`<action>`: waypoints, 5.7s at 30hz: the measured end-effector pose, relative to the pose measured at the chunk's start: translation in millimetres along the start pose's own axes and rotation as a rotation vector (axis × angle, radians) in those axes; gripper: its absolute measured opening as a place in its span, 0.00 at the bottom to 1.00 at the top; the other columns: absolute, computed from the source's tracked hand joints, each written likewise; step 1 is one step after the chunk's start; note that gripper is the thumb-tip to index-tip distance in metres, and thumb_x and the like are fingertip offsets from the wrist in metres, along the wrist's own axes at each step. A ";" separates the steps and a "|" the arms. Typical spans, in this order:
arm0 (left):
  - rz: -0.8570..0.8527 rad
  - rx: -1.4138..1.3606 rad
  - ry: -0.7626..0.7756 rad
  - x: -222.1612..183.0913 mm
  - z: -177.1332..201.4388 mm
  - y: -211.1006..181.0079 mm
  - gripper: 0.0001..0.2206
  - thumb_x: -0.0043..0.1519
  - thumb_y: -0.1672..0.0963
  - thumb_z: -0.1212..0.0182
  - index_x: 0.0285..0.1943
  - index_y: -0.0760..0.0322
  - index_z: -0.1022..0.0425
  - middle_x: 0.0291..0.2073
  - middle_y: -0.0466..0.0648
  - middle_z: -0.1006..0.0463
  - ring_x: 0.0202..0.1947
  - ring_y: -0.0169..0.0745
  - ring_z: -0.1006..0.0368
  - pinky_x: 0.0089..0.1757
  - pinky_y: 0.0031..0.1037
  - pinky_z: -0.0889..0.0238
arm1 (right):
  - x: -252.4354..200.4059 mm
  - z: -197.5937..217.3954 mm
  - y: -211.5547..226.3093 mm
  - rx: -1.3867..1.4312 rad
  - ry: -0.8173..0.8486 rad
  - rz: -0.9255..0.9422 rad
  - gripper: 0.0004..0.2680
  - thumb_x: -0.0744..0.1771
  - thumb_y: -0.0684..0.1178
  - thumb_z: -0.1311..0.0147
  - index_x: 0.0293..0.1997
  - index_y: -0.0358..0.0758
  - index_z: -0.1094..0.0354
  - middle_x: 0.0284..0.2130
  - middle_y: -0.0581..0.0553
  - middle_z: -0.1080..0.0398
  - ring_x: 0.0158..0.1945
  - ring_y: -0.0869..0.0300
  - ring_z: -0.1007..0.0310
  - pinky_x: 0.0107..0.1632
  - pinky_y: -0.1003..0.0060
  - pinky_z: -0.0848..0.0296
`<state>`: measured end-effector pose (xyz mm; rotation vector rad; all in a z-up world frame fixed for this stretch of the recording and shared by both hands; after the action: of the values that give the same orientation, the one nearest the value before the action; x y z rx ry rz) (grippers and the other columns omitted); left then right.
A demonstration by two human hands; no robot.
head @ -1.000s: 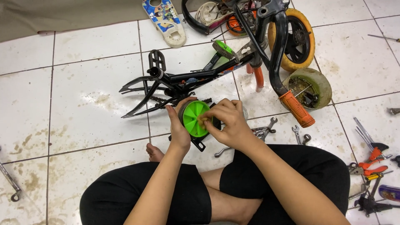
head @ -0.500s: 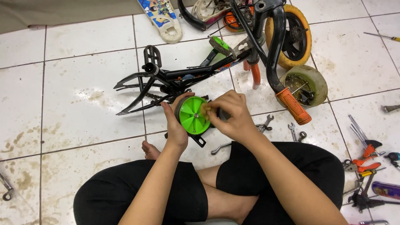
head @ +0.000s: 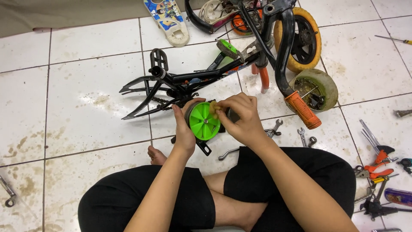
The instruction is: Applying lubricant to a bicycle wheel and rotating it to distribute the fluid.
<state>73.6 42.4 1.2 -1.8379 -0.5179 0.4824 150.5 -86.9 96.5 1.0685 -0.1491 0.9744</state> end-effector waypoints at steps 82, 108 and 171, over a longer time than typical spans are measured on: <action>-0.115 -0.177 0.099 11.3 5.4 -23.7 0.25 0.60 0.51 0.60 0.60 0.68 0.27 0.41 0.55 0.21 0.42 0.43 0.25 0.49 0.30 0.31 | -9.2 -12.3 32.3 -0.268 -0.052 0.191 0.06 0.65 0.39 0.38 0.44 0.42 0.23 0.35 0.49 0.25 0.40 0.57 0.28 0.50 0.58 0.45; -0.111 -0.079 -0.015 15.5 25.6 15.0 0.22 0.63 0.53 0.64 0.60 0.63 0.28 0.49 0.56 0.23 0.52 0.48 0.29 0.58 0.38 0.39 | -15.9 -33.3 8.4 0.170 0.104 0.110 0.06 0.61 0.40 0.35 0.38 0.45 0.22 0.30 0.51 0.23 0.36 0.55 0.26 0.47 0.64 0.38; 0.014 -0.054 0.029 6.7 3.1 19.0 0.23 0.62 0.53 0.63 0.58 0.66 0.25 0.46 0.58 0.22 0.48 0.49 0.28 0.55 0.37 0.36 | -10.4 -24.5 -12.6 -0.069 0.153 0.037 0.06 0.63 0.39 0.37 0.41 0.41 0.24 0.31 0.47 0.24 0.37 0.53 0.26 0.42 0.60 0.36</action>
<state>79.5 43.0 -18.3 -1.8984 -0.5033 0.4543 145.5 -75.3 69.9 0.9272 -0.0768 1.0731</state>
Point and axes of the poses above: each hand's wrist, its own x-axis towards the middle knuckle, its own z-axis out of the back of the hand, y = z × x, the point moved 9 cm from there along x, towards the middle knuckle
